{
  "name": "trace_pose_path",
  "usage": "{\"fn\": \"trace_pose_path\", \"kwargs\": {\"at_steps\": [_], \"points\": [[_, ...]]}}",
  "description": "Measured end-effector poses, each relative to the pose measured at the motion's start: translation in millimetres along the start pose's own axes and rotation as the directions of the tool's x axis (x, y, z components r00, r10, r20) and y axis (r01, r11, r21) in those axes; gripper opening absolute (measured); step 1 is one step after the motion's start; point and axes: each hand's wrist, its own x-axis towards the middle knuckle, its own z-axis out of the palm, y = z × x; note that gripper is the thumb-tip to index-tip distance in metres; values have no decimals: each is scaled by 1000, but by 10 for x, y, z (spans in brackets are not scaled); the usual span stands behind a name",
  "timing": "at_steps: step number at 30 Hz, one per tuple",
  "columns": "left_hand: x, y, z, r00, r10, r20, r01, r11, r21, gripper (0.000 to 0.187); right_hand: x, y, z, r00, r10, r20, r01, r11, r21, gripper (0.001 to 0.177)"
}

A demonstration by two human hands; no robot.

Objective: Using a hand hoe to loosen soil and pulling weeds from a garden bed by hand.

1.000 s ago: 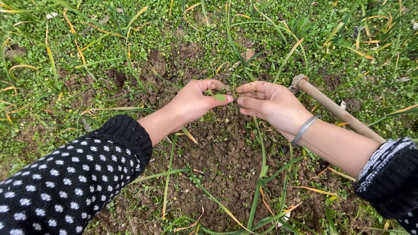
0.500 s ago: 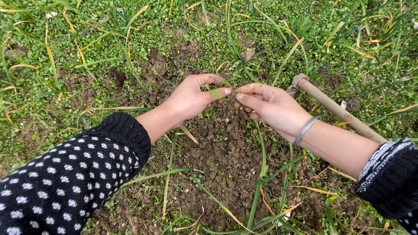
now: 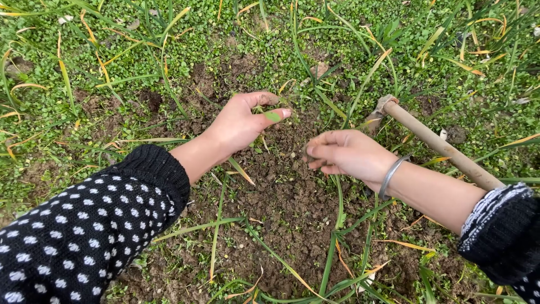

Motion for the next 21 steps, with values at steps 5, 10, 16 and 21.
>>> {"fn": "trace_pose_path", "kwargs": {"at_steps": [5,10,16,21], "points": [[152,-78,-32,1000,28,1,-28,999,-21,44,-57,41,31,997,52,55,-29,935,-353,26],[132,-44,-22,999,9,47,-6,999,-46,42,-111,-114,35,999,-12,36,31,797,-604,27],[71,-25,39,978,-73,195,90,993,-80,40,-143,-306,38,965,-248,-81,201,905,-374,45],[-49,209,8,930,-245,274,261,965,-22,62,6,-181,-1,942,-307,-137,286,946,-154,31]]}}
